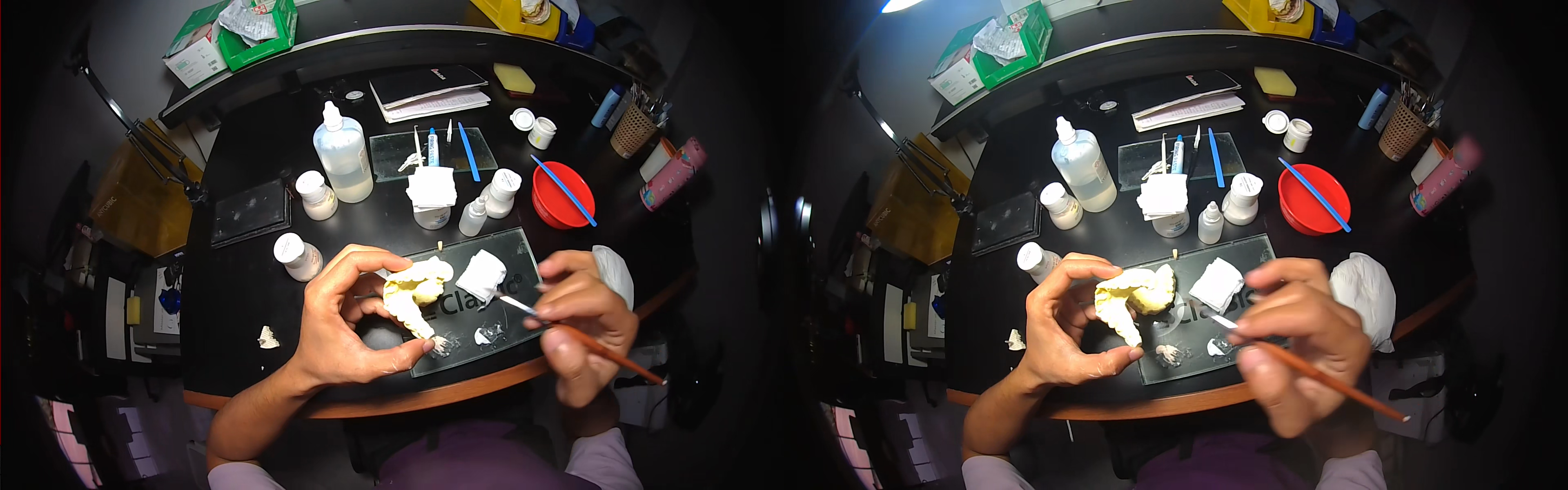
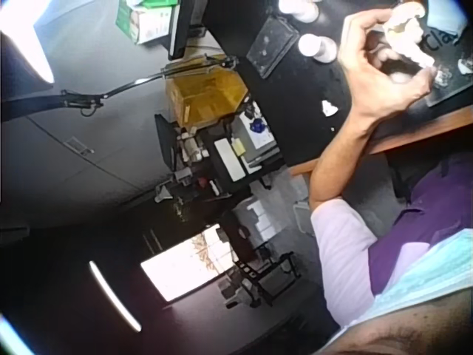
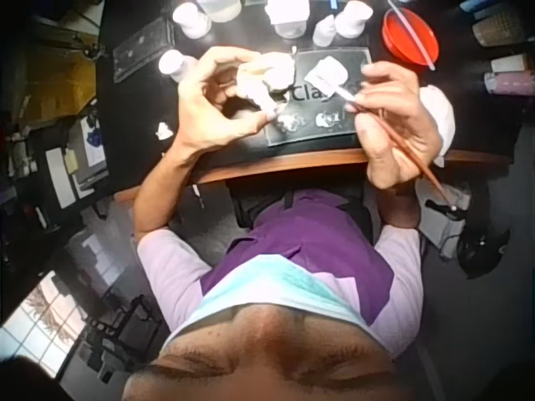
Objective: The person applies a liquid to a dental prosthesis using a small brush and then gathers a paste-like substance from a glass plate to apply it to the same prosthesis.
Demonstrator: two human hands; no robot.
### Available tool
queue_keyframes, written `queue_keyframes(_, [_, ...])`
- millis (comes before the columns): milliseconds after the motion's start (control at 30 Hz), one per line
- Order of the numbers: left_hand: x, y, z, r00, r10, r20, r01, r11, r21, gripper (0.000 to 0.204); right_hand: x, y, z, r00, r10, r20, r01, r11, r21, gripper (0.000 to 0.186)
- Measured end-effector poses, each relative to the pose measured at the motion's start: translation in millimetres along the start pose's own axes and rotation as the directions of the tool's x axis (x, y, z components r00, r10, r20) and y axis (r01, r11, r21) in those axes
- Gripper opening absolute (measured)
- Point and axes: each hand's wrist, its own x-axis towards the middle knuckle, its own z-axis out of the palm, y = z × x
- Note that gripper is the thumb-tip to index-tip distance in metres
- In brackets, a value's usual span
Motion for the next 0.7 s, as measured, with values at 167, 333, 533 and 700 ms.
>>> queue_keyframes(167, [0.2, 2.2, 2.2, 0.999, 0.051, 0.017, -0.053, 0.992, 0.117, 0.066, 6.0, 16.0, 48.6, 0.994, -0.068, 0.08, 0.05, 0.978, 0.205, 0.013])
queue_keyframes(333, [1.2, 3.6, 2.4, 0.997, 0.07, 0.028, -0.074, 0.978, 0.193, 0.064, -2.8, 30.7, 67.4, 0.996, -0.092, 0.019, 0.08, 0.94, 0.331, 0.012])
queue_keyframes(533, [0.1, 1.8, 2.3, 0.999, 0.048, 0.01, -0.049, 0.98, 0.195, 0.063, -2.5, 34.4, 70.0, 0.996, -0.088, 0.032, 0.072, 0.936, 0.343, 0.011])
queue_keyframes(700, [1.0, -1.3, 2.1, 0.998, 0.066, 0.016, -0.068, 0.979, 0.195, 0.063, -2.1, 34.6, 69.5, 0.996, -0.086, 0.026, 0.074, 0.951, 0.301, 0.014])
